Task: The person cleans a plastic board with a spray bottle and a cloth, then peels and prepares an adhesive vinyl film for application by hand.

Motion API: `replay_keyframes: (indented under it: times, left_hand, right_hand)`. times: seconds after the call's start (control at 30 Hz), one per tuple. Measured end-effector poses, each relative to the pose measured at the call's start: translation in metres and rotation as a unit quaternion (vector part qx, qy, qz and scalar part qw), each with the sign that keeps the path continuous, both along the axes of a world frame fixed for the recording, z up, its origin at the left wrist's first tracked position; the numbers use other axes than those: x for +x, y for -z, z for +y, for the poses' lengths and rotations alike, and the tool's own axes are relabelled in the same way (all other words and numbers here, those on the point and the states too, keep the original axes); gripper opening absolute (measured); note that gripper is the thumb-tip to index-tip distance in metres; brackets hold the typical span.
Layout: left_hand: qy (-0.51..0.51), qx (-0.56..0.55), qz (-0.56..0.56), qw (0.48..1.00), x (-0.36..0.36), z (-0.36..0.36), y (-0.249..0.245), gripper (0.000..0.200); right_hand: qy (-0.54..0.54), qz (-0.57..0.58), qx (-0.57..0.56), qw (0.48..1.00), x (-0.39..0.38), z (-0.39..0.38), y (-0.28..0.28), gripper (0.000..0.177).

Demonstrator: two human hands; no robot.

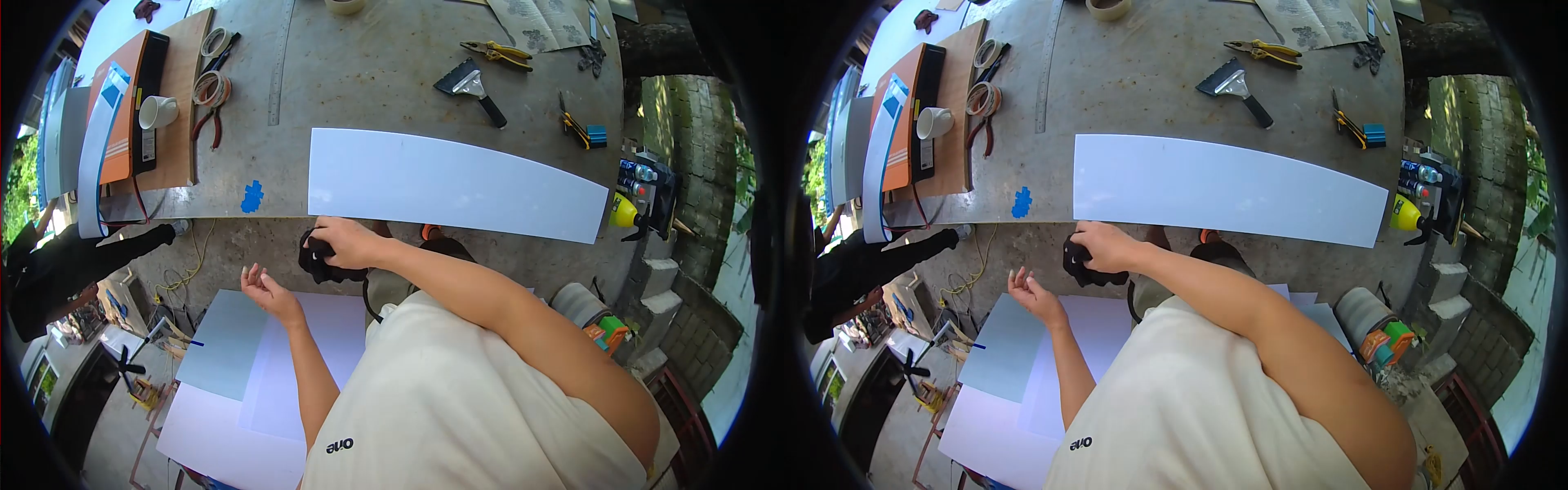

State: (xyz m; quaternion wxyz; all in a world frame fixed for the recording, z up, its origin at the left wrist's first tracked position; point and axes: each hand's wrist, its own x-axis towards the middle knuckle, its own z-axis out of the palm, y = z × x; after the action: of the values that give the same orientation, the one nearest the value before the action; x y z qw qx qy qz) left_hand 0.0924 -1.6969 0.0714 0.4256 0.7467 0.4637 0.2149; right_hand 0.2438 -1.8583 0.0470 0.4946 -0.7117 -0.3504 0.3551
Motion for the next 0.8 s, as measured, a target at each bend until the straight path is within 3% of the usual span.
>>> replay_keyframes:
  times: [0.1,0.17,0.23,0.3,0.37,0.5,0.53,0.57,0.6,0.63,0.67,0.7,0.77,0.8]
  left_hand:
    - [0.026,-0.036,0.018,0.999,-0.004,-0.002,-0.007,0.04]
    - [0.042,-0.047,0.022,0.998,0.012,-0.014,-0.009,0.04]
    - [0.095,-0.087,0.03,0.991,0.032,-0.033,-0.01,0.04]
    - [0.134,-0.09,0.033,0.986,0.043,-0.047,-0.005,0.04]
    - [0.178,-0.096,0.042,0.978,0.047,-0.051,-0.001,0.039]
    - [0.165,-0.105,0.022,0.981,0.035,-0.047,0.005,0.042]
    - [0.133,-0.115,0.017,0.984,0.031,-0.042,0.005,0.044]
    - [0.139,-0.117,0.015,0.983,0.029,-0.038,0.002,0.044]
    - [0.109,-0.093,0.025,0.989,0.028,-0.033,-0.004,0.045]
    - [0.079,-0.07,0.035,0.994,0.026,-0.029,-0.009,0.046]
    - [0.089,-0.107,0.002,0.99,0.024,-0.027,-0.013,0.065]
    - [0.087,-0.108,-0.003,0.99,0.033,-0.029,-0.019,0.065]
    - [0.292,-0.075,0.025,0.953,0.04,-0.039,-0.038,0.094]
    - [0.334,-0.096,-0.016,0.938,0.05,-0.046,-0.031,0.115]
  right_hand:
    - [0.151,-0.001,-0.024,0.988,0.048,-0.05,-0.035,0.034]
    - [0.266,-0.127,-0.087,0.951,0.071,-0.072,-0.029,0.037]
    - [0.333,-0.222,-0.171,0.901,0.082,-0.077,0.004,0.054]
    - [0.339,-0.248,-0.268,0.867,0.088,-0.056,0.03,0.061]
    - [0.284,-0.263,-0.271,0.881,0.09,-0.026,0.04,0.063]
    - [0.076,-0.296,-0.129,0.943,0.058,0.04,0.046,0.058]
    - [0.011,-0.25,-0.091,0.964,0.045,0.046,0.041,0.055]
    - [-0.042,-0.103,-0.061,0.992,0.028,0.056,0.052,0.051]
    - [-0.016,0.031,-0.023,0.999,0.011,0.06,0.05,0.045]
    - [0.014,0.058,-0.015,0.998,0.002,0.055,0.032,0.042]
    - [0.091,0.037,0.01,0.995,-0.005,0.044,0.01,0.042]
    - [0.161,0.015,0.036,0.986,-0.004,0.032,-0.007,0.042]
    - [0.221,0.14,0.063,0.963,0.003,0.012,-0.03,0.045]
    - [0.218,0.2,0.089,0.951,0.006,0.004,-0.029,0.049]
